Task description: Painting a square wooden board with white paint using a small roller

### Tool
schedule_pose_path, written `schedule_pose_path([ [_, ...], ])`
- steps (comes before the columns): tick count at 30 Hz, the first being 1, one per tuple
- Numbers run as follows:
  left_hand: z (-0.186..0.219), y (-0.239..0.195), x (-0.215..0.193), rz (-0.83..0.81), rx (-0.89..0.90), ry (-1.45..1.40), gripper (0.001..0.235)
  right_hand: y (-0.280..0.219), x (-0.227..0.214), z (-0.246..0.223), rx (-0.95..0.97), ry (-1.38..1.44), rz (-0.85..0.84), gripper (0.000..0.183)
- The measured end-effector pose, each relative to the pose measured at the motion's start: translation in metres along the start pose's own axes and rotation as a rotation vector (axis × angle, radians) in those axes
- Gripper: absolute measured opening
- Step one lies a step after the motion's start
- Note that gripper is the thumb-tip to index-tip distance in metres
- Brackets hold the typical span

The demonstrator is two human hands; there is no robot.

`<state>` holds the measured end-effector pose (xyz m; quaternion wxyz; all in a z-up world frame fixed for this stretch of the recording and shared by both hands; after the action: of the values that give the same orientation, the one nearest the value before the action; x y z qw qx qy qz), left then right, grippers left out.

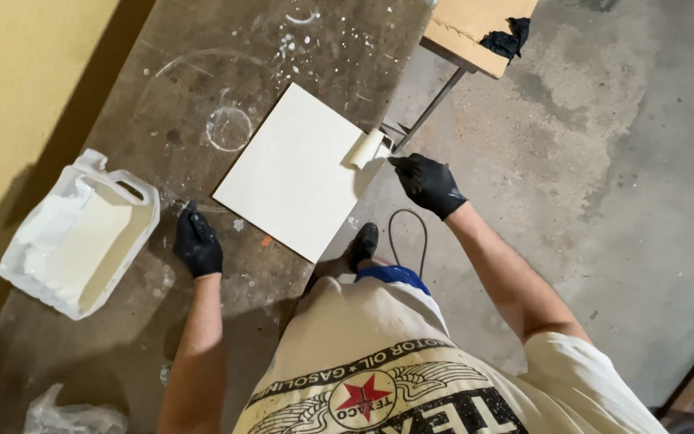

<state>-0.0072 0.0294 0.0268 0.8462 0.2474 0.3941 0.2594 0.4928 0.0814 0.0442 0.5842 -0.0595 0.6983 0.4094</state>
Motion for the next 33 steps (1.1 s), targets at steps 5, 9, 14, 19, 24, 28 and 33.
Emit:
schedule_pose_path([
  [5,0.012,0.009,-0.005,0.05,0.089,0.047,0.022,0.086,0.042,-0.013,0.057,-0.041,-0.163,0.026],
  [9,0.013,0.006,-0.007,0.069,0.121,0.096,0.021,0.123,0.124,0.001,-0.029,-0.086,-0.025,0.025],
  [14,0.024,0.013,-0.007,0.017,0.063,0.031,0.022,0.075,0.089,0.005,-0.183,-0.212,0.143,0.025],
  [19,0.011,0.007,-0.002,0.031,0.075,0.079,0.021,0.062,0.091,0.008,-0.086,-0.069,0.15,0.027],
  [24,0.01,0.007,0.0,0.053,0.124,0.083,0.024,0.126,0.194,0.023,-0.144,-0.115,0.295,0.026],
  [28,0.023,0.012,-0.007,0.035,0.098,0.042,0.022,0.091,0.13,0.02,-0.09,-0.014,0.181,0.028],
  [33,0.021,0.009,-0.007,-0.004,0.105,0.026,0.023,0.007,-0.019,0.002,-0.116,-0.036,0.102,0.021],
])
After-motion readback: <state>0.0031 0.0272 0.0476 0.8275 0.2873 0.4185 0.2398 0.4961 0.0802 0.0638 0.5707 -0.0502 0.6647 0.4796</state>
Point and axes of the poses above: each hand's wrist, its own y-axis towards the middle knuckle, its own x-axis out of the palm, z = x × y, the point moved 4 cm from there along y, towards the middle knuckle, and after that the axes turned 3 degrees about x, right-handed, at the moved point
